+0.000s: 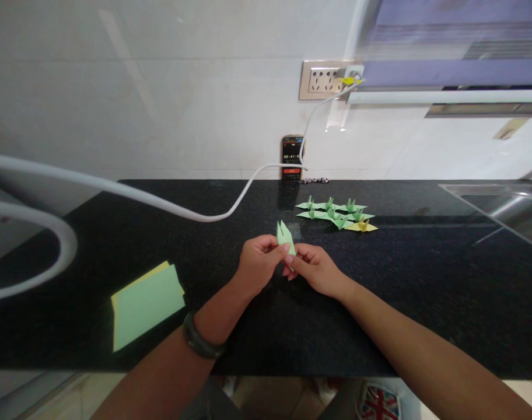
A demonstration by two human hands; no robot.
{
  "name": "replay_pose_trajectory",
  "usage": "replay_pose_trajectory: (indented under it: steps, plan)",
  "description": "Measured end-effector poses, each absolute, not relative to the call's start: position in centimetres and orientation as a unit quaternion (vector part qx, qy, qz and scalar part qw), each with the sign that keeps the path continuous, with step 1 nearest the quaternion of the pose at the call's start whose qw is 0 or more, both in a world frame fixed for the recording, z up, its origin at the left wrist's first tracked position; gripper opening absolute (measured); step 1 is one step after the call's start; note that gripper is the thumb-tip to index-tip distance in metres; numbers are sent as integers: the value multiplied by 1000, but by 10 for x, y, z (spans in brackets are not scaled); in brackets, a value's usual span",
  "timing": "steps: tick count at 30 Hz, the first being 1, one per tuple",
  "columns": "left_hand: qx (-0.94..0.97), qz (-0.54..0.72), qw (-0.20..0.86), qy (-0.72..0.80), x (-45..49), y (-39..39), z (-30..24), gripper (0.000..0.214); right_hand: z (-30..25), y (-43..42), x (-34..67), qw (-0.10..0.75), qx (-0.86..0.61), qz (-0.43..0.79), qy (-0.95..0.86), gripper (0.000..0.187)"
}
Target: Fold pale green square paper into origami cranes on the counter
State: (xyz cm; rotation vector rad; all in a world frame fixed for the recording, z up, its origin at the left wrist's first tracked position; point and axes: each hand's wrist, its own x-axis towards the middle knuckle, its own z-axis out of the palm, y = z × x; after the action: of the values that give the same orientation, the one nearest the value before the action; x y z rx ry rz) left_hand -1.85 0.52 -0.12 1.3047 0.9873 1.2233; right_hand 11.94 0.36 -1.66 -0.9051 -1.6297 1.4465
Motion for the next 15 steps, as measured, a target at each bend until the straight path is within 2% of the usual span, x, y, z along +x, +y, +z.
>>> replay_pose_trajectory:
  steps: [15]
  plan:
    - [538, 553, 464, 436, -21, 5, -3, 22, -12, 6, 124, 359, -366, 535, -671, 31]
